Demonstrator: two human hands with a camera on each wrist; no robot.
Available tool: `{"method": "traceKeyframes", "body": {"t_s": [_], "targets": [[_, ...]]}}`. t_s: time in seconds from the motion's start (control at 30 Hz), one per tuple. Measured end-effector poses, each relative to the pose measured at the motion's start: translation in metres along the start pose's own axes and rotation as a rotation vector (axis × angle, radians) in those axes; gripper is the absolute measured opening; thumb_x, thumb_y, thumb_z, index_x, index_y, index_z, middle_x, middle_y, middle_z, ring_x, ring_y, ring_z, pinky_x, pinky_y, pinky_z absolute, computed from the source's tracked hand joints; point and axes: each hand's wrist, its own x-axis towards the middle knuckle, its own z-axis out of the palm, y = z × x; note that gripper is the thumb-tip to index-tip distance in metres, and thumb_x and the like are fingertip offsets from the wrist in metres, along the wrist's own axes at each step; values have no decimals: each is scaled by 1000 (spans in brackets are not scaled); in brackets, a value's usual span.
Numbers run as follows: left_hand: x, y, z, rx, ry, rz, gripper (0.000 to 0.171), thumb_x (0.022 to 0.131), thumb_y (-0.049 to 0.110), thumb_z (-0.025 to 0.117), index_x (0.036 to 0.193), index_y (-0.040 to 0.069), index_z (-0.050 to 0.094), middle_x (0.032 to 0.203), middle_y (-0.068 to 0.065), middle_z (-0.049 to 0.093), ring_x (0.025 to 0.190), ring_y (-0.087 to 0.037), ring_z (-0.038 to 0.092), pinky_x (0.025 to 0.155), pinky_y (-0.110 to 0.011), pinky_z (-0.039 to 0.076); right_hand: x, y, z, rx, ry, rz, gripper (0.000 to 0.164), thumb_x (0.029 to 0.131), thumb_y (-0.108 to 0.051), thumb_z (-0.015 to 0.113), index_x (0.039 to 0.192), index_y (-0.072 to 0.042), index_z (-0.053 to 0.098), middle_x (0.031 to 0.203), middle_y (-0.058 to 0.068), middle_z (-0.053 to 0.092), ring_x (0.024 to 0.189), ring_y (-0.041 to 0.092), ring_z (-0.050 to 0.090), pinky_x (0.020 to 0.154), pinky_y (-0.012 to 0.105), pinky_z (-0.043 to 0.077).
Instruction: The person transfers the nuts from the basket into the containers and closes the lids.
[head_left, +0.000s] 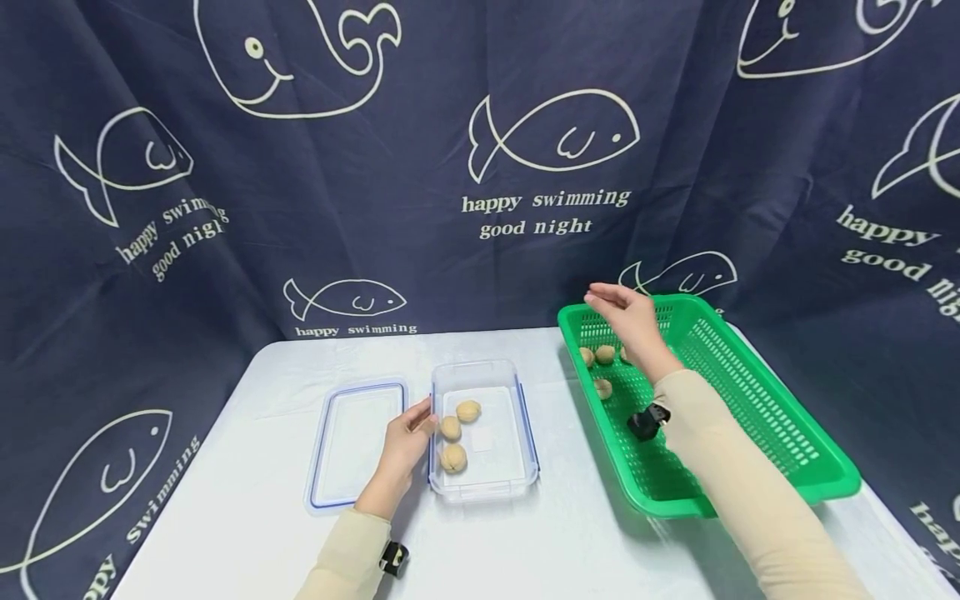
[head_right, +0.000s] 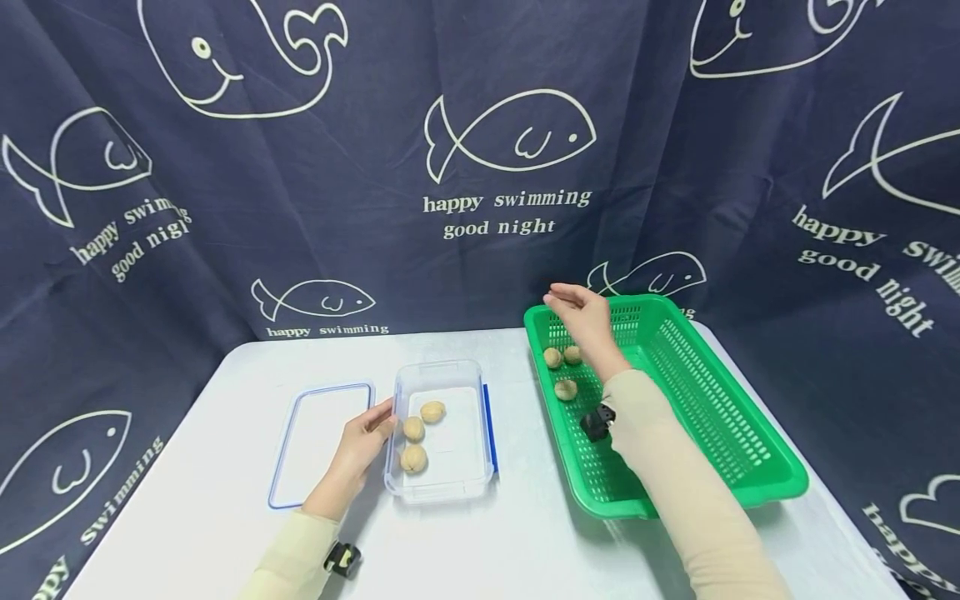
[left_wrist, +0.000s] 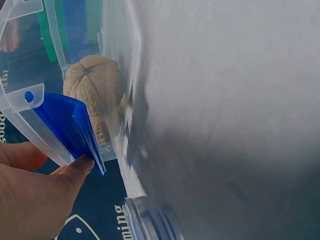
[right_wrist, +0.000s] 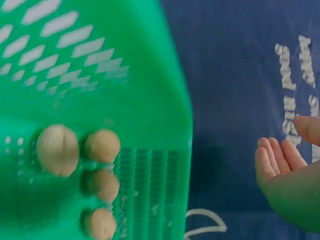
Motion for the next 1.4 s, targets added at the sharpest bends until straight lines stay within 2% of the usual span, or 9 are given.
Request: {"method": "traceKeyframes", "body": {"t_s": [0.3,0.43,0.6,0.73,0.83,0.93,1.07,1.23,1.4], "targets": [[1,-1,0,8,0,3,41,96,5,54,136,-5,49,135,-25,52,127,-38,48,108,-45,39,5,24,-29,3,79,50,46,94,-25,64,132,-2,56,114,-4,65,92,-7,56,93,18,46],[1,-2,0,3,0,1,42,96,5,54,136,-4,49,136,-24,51,127,-38,48,109,-45,38,9,37,-37,-10,124,82,46,93,-24,64,132,0,56,102,-14,64,89,-8,55,86,14,46],[2,-3,0,5,4,-3,42,96,6,54,136,-4,49,136,-24,51,127,-37,48,109,-45,39,13,56,-42,-34,150,153,48,93,-24,64,132,1,55,89,-21,59,82,-10,53,93,23,47],[2,-3,0,4,3,-4,42,96,6,54,136,-4,49,136,-24,52,127,-37,48,108,-44,40,15,71,-46,-69,152,197,48,94,-24,62,135,2,52,102,-9,63,86,-5,53,104,35,45],[2,-3,0,-1,1,1,41,96,5,54,136,-4,49,135,-25,52,127,-37,49,107,-44,41,17,81,-48,-91,146,236,48,96,-22,60,136,2,50,123,10,60,105,13,57,108,40,41],[1,-1,0,-2,-2,1,41,96,5,53,136,-5,49,135,-25,52,126,-37,49,106,-43,42,18,90,-49,-102,132,275,49,96,-20,58,138,2,48,138,21,49,127,30,47,111,43,37],[0,0,0,0,-5,-1,41,96,4,53,136,-5,49,135,-26,51,126,-37,49,106,-43,42,18,99,-51,-96,107,322,49,97,-17,56,140,2,45,145,23,41,134,37,37,112,47,34],[0,-1,0,4,-4,5,41,96,5,54,135,-6,49,135,-26,52,126,-37,49,107,-43,41,17,106,-53,-81,84,367,50,98,-15,53,143,2,40,148,24,37,137,39,33,113,48,32],[1,-1,0,7,-1,5,41,96,5,54,135,-6,49,135,-25,52,126,-37,50,107,-43,41,20,113,-53,-120,83,421,52,96,-15,54,142,4,40,148,26,35,137,42,31,113,52,29]]}}
